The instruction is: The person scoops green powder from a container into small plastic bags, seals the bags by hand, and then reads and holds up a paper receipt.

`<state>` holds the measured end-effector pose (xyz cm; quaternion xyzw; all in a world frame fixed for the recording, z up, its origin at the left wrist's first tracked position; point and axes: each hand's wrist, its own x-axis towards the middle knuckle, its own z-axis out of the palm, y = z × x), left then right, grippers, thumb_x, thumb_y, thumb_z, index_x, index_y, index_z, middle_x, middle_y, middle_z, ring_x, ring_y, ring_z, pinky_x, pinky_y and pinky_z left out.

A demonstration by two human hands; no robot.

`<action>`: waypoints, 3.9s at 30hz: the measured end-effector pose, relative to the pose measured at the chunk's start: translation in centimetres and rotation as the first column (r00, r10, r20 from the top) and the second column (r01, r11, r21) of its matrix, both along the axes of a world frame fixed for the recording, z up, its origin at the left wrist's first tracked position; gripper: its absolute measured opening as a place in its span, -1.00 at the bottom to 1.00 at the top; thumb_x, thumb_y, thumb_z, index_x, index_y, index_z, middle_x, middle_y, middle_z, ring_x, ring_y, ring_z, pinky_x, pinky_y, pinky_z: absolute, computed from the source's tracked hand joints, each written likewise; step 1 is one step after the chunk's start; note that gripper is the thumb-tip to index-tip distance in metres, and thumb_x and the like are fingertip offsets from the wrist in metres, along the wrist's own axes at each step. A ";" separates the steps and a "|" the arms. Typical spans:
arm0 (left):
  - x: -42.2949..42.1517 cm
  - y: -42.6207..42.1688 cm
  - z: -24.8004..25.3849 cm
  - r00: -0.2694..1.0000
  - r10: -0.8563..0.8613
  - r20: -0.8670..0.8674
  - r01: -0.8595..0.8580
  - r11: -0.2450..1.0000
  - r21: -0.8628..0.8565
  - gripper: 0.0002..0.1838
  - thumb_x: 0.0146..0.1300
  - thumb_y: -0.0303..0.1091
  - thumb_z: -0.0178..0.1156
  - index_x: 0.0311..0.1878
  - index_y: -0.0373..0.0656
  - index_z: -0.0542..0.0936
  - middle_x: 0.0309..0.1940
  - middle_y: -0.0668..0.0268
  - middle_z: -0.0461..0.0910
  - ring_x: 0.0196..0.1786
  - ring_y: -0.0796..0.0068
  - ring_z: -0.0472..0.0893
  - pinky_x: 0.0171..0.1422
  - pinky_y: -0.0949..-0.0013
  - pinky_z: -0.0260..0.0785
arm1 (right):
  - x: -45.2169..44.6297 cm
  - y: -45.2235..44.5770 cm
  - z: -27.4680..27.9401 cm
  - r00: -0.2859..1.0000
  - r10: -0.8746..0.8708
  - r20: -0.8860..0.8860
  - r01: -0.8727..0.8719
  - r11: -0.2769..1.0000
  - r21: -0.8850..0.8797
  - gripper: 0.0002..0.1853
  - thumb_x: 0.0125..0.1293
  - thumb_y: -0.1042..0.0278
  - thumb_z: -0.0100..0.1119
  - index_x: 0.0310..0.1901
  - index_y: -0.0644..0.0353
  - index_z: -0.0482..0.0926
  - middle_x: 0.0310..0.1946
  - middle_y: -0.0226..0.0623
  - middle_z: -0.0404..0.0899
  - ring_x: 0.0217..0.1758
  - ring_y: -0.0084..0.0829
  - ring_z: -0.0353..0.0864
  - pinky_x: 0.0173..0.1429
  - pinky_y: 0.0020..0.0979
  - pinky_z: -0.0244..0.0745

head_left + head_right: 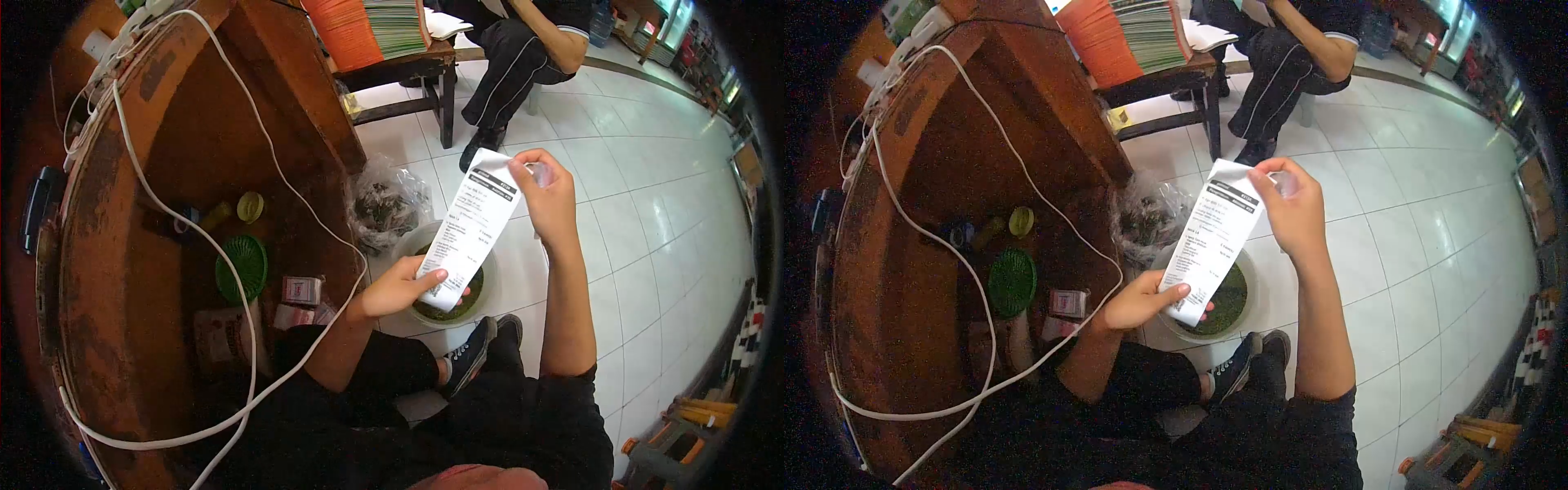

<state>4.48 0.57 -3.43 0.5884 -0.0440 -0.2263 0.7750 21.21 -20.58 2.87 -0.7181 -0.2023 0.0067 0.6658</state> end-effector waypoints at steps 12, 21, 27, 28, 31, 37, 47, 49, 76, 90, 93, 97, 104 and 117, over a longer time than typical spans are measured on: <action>0.5 0.8 -3.2 0.901 0.434 -0.003 -0.432 0.898 -0.082 -0.59 0.65 -0.18 0.08 0.26 -0.37 0.53 -0.02 0.12 0.75 -0.03 0.39 0.76 0.12 0.33 0.61 | -4.1 5.0 -5.7 0.905 0.223 -0.362 -0.270 0.959 -0.082 -0.66 0.41 0.36 0.37 0.13 0.34 0.65 -0.10 -0.25 0.78 -0.01 -0.55 0.68 0.09 -0.45 0.54; 4.0 16.3 -19.6 0.448 0.848 -0.285 -0.765 0.528 0.369 -0.43 0.51 -0.02 0.25 0.35 -0.27 0.48 0.12 0.26 0.59 -0.03 0.34 0.65 -0.01 0.29 0.51 | -2.7 5.7 -10.5 0.894 0.242 -0.376 -0.287 0.955 -0.068 -0.73 0.47 0.33 0.25 0.10 0.25 0.67 -0.17 -0.26 0.82 -0.06 -0.52 0.72 0.12 -0.44 0.51; 4.2 22.7 -31.8 -0.045 0.988 0.146 -0.909 -0.101 0.404 -0.03 0.27 -0.14 0.50 0.59 -0.28 0.17 0.47 -0.04 0.34 0.42 -0.03 0.47 0.46 -0.01 0.42 | -2.6 5.1 -11.2 0.887 0.239 -0.395 -0.324 0.931 -0.166 -0.74 0.49 0.34 0.21 0.10 0.24 0.68 -0.18 -0.28 0.82 -0.07 -0.55 0.70 0.11 -0.48 0.50; 4.1 20.7 -28.3 -0.029 0.949 0.315 -0.879 -0.174 0.443 0.02 0.26 -0.15 0.50 0.62 -0.28 0.11 0.54 -0.06 0.20 0.49 -0.05 0.37 0.53 -0.02 0.31 | -2.5 5.1 -11.2 0.887 0.240 -0.395 -0.318 0.937 -0.144 -0.75 0.50 0.34 0.20 0.09 0.23 0.68 -0.19 -0.30 0.82 -0.09 -0.55 0.68 0.12 -0.47 0.50; 4.0 14.7 -19.0 0.116 0.620 0.776 -0.711 -0.494 0.501 0.09 0.27 -0.17 0.47 0.68 -0.23 -0.02 0.69 -0.11 -0.15 0.63 -0.11 0.19 0.66 -0.01 0.11 | -3.0 5.3 -10.6 0.888 0.224 -0.401 -0.285 0.953 -0.098 -0.76 0.52 0.32 0.19 0.08 0.22 0.68 -0.18 -0.32 0.81 -0.09 -0.54 0.67 0.14 -0.46 0.49; 3.2 -0.1 -14.4 0.668 0.710 0.222 -0.721 0.692 -0.045 -0.71 0.59 -0.35 0.13 0.27 -0.19 0.59 0.01 0.25 0.69 0.02 0.47 0.66 0.05 0.38 0.54 | -2.7 6.2 -14.0 0.980 0.020 -0.199 -0.041 0.994 -0.102 -0.72 0.57 0.22 0.17 0.08 0.24 0.66 0.06 -0.23 0.63 0.13 -0.47 0.58 0.24 -0.43 0.44; 1.7 -6.8 -11.6 0.822 0.462 -0.332 -0.567 0.717 -0.406 -0.56 0.60 -0.11 0.16 0.39 -0.09 0.47 0.21 0.32 0.60 0.13 0.50 0.62 0.18 0.34 0.52 | -6.9 4.4 -14.6 0.999 0.008 0.042 0.000 0.979 -0.202 -0.79 0.54 0.35 0.13 0.05 0.24 0.65 0.21 -0.14 0.47 0.29 -0.21 0.51 0.41 -0.25 0.38; 0.4 -8.8 -13.5 0.795 0.077 -0.602 -0.547 0.521 -0.655 -0.49 0.59 0.13 0.10 0.39 0.03 0.49 0.27 0.38 0.60 0.23 0.44 0.59 0.43 0.24 0.32 | -7.3 4.0 -14.6 0.991 0.017 0.132 0.025 0.950 -0.312 -0.81 0.46 0.41 0.19 0.03 0.23 0.65 0.20 -0.08 0.50 0.36 -0.10 0.47 0.49 -0.19 0.30; 2.7 -6.4 -8.5 0.845 0.459 -0.274 -0.528 0.796 -0.296 -0.86 0.50 -0.41 0.29 -0.02 -0.22 0.56 -0.13 0.25 0.75 -0.06 0.52 0.72 0.06 0.45 0.60 | -8.4 -0.8 -11.3 0.999 0.009 0.046 0.007 0.944 -0.331 -0.82 0.39 0.48 0.33 -0.04 0.31 0.62 -0.13 -0.19 0.66 -0.06 -0.35 0.63 0.08 -0.36 0.52; 3.4 -3.6 -7.8 0.509 0.537 0.673 -0.855 0.408 0.320 -0.49 0.26 -0.51 0.44 0.28 -0.15 0.56 -0.36 0.36 0.42 -0.35 0.47 0.44 -0.20 0.44 0.40 | -7.7 0.2 -13.5 0.985 -0.125 -0.120 0.073 0.926 -0.372 -0.82 0.30 0.41 0.49 -0.25 0.25 0.63 -0.38 -0.39 0.68 -0.28 -0.65 0.58 -0.18 -0.50 0.49; 3.0 -4.1 -6.8 0.810 0.484 0.329 -0.576 0.760 0.300 -0.76 0.46 -0.40 0.31 0.12 -0.22 0.69 -0.05 0.26 0.70 -0.04 0.57 0.66 0.06 0.48 0.49 | -7.9 1.2 -14.1 0.984 -0.061 0.165 0.121 0.914 -0.387 -0.83 0.23 0.50 0.46 -0.20 0.21 0.63 -0.33 -0.26 0.69 -0.32 -0.41 0.71 -0.21 -0.38 0.57; 3.0 -3.8 -8.7 0.860 0.508 0.044 -0.509 0.860 0.020 -0.68 0.56 -0.31 0.24 0.19 -0.34 0.65 0.01 0.22 0.73 0.05 0.58 0.68 0.09 0.49 0.53 | -8.9 2.0 -13.0 0.952 0.035 0.304 0.110 0.888 -0.447 -0.80 0.20 0.51 0.43 -0.15 0.16 0.63 -0.24 -0.23 0.69 -0.24 -0.18 0.75 -0.21 -0.27 0.63; 3.3 -2.4 -7.9 0.863 0.501 -0.060 -0.504 0.862 -0.049 -0.64 0.61 -0.31 0.14 0.27 -0.38 0.63 0.05 0.22 0.73 0.10 0.47 0.69 0.26 0.43 0.50 | -8.7 1.3 -11.8 0.973 0.135 0.185 -0.079 0.956 -0.283 -0.70 0.24 0.44 0.48 0.00 0.18 0.68 -0.12 -0.15 0.70 -0.05 -0.16 0.74 0.02 -0.29 0.61; 0.6 -1.2 -11.8 0.837 0.533 0.124 -0.546 0.801 0.247 -0.87 0.28 -0.63 0.41 -0.13 -0.39 0.71 -0.24 0.16 0.81 -0.14 0.56 0.76 0.02 0.47 0.57 | -10.2 2.3 -14.5 0.980 0.165 -0.111 -0.187 0.953 -0.240 -0.76 0.28 0.30 0.53 -0.16 0.21 0.67 -0.35 -0.36 0.69 -0.27 -0.53 0.65 -0.14 -0.43 0.51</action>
